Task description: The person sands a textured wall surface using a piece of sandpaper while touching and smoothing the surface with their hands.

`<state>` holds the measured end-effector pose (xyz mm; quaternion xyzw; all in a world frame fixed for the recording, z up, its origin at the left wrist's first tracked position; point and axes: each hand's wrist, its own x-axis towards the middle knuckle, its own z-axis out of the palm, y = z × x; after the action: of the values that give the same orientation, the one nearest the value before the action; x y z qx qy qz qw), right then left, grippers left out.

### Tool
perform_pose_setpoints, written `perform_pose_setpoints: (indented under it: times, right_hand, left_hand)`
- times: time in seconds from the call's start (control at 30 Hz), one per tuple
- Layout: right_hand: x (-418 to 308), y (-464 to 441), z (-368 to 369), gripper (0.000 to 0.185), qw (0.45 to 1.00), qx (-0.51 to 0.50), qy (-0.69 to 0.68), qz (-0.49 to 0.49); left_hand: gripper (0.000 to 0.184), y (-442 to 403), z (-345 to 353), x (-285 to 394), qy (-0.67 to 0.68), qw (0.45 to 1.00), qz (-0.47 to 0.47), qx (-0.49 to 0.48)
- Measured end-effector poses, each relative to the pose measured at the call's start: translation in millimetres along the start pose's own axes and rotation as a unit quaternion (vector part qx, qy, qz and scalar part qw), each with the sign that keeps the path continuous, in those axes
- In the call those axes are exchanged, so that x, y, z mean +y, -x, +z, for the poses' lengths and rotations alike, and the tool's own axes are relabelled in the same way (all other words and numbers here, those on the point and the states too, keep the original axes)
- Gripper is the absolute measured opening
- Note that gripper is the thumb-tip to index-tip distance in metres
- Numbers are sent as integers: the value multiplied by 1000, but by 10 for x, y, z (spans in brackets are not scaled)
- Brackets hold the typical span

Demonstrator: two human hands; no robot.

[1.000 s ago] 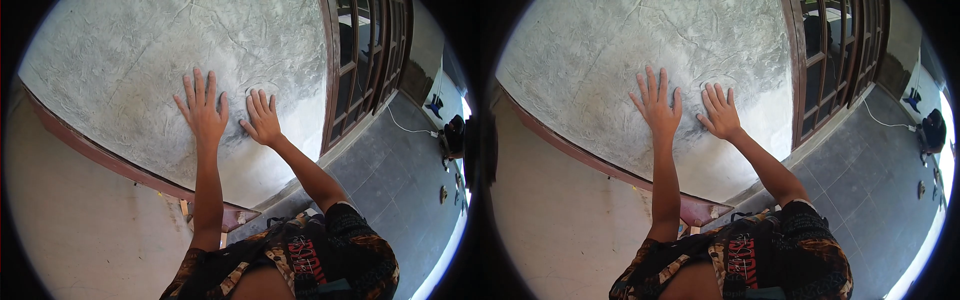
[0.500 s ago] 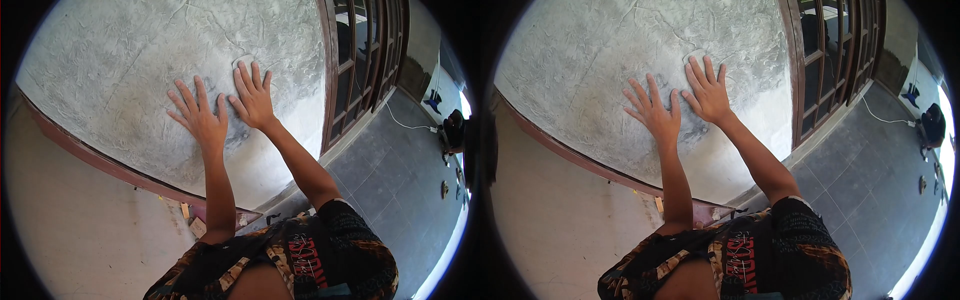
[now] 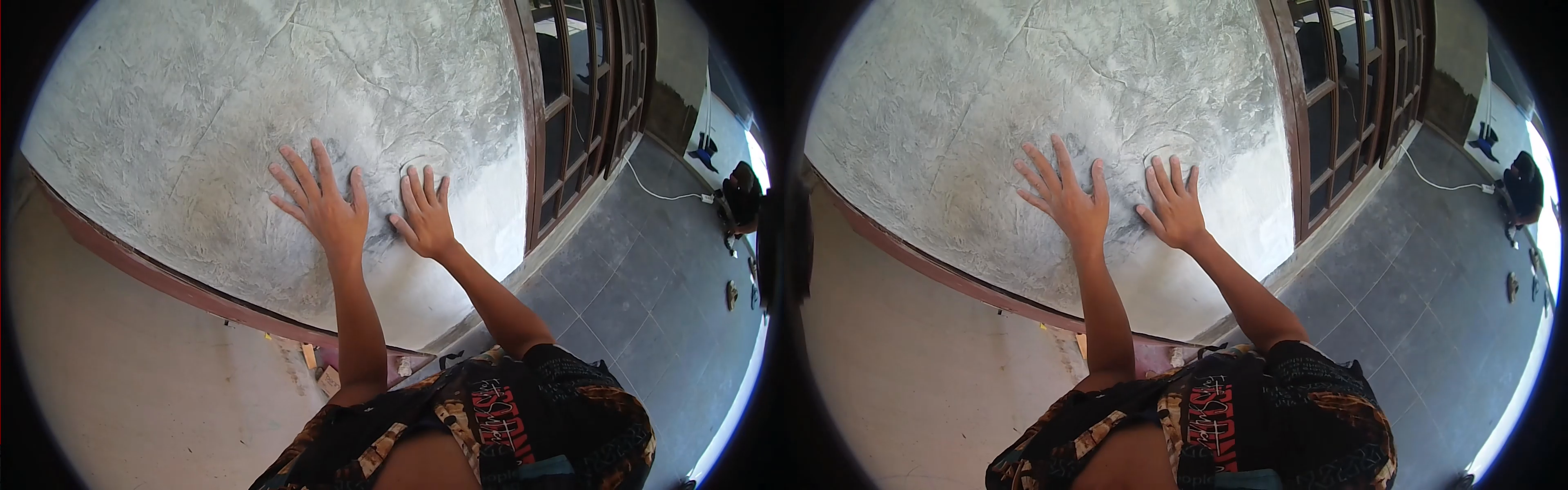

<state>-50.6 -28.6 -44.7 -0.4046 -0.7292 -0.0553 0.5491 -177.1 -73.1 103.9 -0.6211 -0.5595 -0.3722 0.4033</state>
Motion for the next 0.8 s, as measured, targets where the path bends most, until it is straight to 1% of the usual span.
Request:
perform_pose_setpoints:
  times: [0.07,0.1,0.17,0.2,0.27,0.33,0.4,0.5,0.6,0.67,0.73,0.77,0.8]
  right_hand:
    - [-116,-168,-56,75,999,26,-20,18]
    - [-187,-373,-162,75,999,23,-18,18]
    - [-273,-812,-356,74,998,48,-25,-23]
    - [-255,-772,-350,74,998,47,-25,-23]
    - [-164,-569,-288,75,1000,9,-18,-23]
    - [-33,-54,-48,78,1000,-24,-2,3]
    - [-156,-180,-76,79,1000,11,-9,21]
    - [-298,-820,-361,76,998,49,-18,-22]
    - [-161,-573,-257,74,999,25,3,-25]
    - [-83,-86,-83,74,1000,-11,-6,18]
    - [-177,-123,-61,75,999,24,-18,36]
    - [-212,-314,-143,75,999,23,-15,35]
    - [-270,-625,-298,75,999,31,-11,9]
  left_hand:
    - [73,-4,27,-12,-2,1000,5,-8]
    - [73,-9,30,12,-1,1000,3,-9]
    - [74,-13,9,42,1,1000,-17,-16]
    - [74,-9,15,40,1,1000,-19,-17]
    - [74,-4,24,10,-6,1000,-8,-13]
    - [74,24,26,-17,-8,1000,-4,-11]
    - [73,-35,71,3,-4,1000,-2,-7]
    - [73,25,24,26,-6,1000,-14,-21]
    - [73,-10,7,12,6,1000,-10,-17]
    - [72,12,26,-6,-7,1000,1,-17]
    - [72,-2,28,-6,-2,1000,1,-13]
    - [71,14,24,4,-2,1000,-4,-18]
    - [71,30,13,18,-3,1000,-7,-19]
